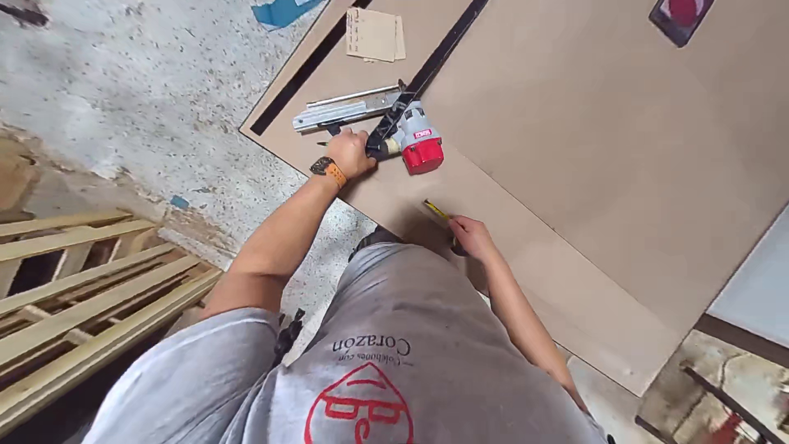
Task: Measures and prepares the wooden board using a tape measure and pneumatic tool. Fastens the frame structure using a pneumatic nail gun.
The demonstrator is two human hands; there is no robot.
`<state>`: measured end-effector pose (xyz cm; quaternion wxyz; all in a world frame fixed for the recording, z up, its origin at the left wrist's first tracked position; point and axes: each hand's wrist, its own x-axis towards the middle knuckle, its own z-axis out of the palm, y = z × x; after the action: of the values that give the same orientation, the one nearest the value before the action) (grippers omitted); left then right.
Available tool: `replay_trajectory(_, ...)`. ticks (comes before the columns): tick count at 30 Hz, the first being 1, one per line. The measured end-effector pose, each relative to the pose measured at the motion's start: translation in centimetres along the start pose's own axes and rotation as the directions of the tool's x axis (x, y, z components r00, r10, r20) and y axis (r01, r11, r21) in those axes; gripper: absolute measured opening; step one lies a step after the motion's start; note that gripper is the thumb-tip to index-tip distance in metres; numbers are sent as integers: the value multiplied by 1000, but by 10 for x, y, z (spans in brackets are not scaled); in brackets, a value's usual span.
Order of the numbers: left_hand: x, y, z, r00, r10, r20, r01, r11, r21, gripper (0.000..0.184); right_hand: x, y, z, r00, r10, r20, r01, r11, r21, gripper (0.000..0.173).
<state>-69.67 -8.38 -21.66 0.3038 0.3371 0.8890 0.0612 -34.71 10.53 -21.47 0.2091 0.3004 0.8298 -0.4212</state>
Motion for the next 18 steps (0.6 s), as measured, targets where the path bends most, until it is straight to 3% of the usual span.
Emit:
replay_trajectory(3,21,-20,-7,999,-36,15,36,999,7,52,58,-32,19,985,-84,149,113,972,-204,40)
replay_trajectory(8,39,-42,-5,997,-67,-48,66,997,-32,51,135,-85,46,957,-108,269,204,911,-359,43)
replay_trajectory(13,45,-45,1,996,-62,-72,59,998,-35,49,171,-122,52,961,-69,267,192,861,-470,39)
replay_trajectory(18,47,-46,4,996,-51,-78,49,998,-29,45,190,-126,39,967,-60,247,196,796,-573,42)
